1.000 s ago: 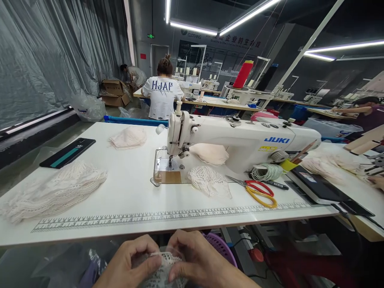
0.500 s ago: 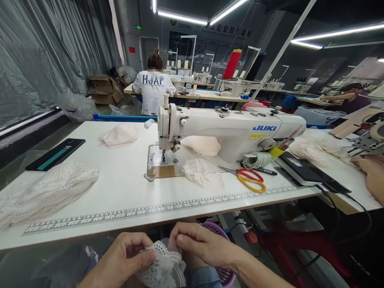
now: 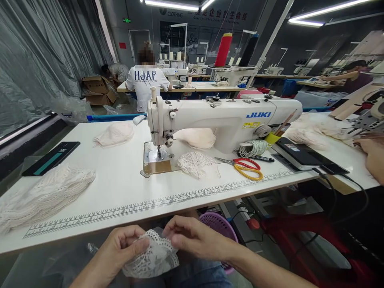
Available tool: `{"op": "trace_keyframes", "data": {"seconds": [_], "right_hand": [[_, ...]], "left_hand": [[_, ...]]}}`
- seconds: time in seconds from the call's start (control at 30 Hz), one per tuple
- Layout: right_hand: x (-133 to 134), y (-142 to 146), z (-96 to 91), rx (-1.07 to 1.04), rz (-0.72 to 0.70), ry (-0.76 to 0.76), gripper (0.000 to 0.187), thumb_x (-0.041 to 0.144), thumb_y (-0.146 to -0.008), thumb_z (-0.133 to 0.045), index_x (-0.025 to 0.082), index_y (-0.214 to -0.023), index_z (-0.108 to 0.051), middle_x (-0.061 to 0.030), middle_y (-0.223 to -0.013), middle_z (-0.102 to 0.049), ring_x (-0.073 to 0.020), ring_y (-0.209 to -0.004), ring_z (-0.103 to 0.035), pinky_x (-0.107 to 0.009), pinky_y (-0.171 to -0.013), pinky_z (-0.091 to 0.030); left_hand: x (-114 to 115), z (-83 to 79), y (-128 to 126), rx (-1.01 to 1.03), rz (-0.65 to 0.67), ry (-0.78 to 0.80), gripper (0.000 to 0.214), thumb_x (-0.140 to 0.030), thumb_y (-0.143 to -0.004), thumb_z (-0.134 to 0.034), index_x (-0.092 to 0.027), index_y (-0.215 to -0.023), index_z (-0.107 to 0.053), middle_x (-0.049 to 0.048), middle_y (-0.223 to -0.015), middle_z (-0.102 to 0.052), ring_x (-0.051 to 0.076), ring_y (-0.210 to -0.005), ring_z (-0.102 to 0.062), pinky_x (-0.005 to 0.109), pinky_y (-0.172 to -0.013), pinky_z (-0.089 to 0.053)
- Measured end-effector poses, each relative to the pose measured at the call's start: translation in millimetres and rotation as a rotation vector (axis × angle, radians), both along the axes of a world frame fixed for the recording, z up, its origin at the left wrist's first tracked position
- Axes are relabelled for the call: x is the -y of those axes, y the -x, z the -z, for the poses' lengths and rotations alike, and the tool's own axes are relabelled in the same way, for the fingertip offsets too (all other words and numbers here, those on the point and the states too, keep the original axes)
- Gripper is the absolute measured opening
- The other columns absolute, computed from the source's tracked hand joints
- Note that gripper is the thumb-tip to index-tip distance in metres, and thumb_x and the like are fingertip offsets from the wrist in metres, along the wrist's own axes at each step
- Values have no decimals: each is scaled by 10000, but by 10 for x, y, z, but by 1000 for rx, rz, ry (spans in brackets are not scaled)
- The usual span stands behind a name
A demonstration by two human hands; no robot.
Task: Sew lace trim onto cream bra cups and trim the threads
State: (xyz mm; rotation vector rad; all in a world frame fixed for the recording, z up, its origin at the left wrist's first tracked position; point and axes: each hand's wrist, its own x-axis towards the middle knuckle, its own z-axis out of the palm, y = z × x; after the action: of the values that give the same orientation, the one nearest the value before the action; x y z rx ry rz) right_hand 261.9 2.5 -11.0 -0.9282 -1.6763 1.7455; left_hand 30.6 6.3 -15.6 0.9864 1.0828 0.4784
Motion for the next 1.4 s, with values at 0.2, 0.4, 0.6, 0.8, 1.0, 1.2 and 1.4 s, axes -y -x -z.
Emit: {"op": "trace_keyframes", "data": {"seconds": [0.2,0.4,0.6,0.8,1.0,1.2,1.4], "right_hand": [[10,15,100,3,8,68,439,481,-610,-786,135,-827,-626,31,-669,-536,-93,-608,-461,-191,-538,-358],[-7,-56,86,12,15,-23,368,459,-679,-744,111,-689,-626,22,-669,-513,-89,-610,-457,-190,-536,-340],[23,-119,92,87,-136,-77,364,460,-681,-746,140,-832,-660,27,-715,-521,-91,-642,-444,-179,-546,-330],[25,31,68,196,-8,-101,362,469,-772,-651,115,-710,-606,52,-566,-439,-67,-536,-362,-171,-464,-257],[3,40,106,263,43,-240,224,329,-813,-629,135,-708,-589,54,-582,-441,-75,-548,-381,-190,-499,-264],[19,86,21,401,169,-502,153,209,-796,-640,170,-677,-551,42,-614,-488,-112,-642,-440,-237,-667,-319],[-23,177,35,364,178,-511,152,161,-773,-595,176,-642,-518,41,-609,-471,-108,-616,-425,-237,-668,-329]], "left_hand": [[-23,-29,-10,-60,13,-67,455,-591,-664,-703,-141,-715,-669,57,-663,-709,180,-636,-636,219,-598,-471],[-15,-68,-42,-122,38,-88,442,-585,-660,-705,-149,-722,-688,53,-688,-705,172,-650,-611,216,-616,-460],[17,-32,-181,-84,164,-145,419,-543,-693,-691,-125,-717,-684,34,-639,-646,145,-606,-548,215,-590,-422],[32,-111,-294,-191,221,-270,362,-470,-743,-636,-115,-679,-674,14,-608,-605,128,-581,-493,199,-554,-363],[30,-89,-224,-242,227,-283,251,-371,-692,-669,-131,-763,-670,14,-699,-627,155,-660,-513,202,-596,-368],[70,-2,-224,-317,72,-427,263,-424,-704,-655,-169,-761,-681,4,-675,-596,151,-624,-491,203,-566,-350],[63,-39,-198,-293,-54,-591,303,-478,-770,-614,-203,-675,-699,13,-628,-551,154,-600,-489,213,-575,-357]]}}
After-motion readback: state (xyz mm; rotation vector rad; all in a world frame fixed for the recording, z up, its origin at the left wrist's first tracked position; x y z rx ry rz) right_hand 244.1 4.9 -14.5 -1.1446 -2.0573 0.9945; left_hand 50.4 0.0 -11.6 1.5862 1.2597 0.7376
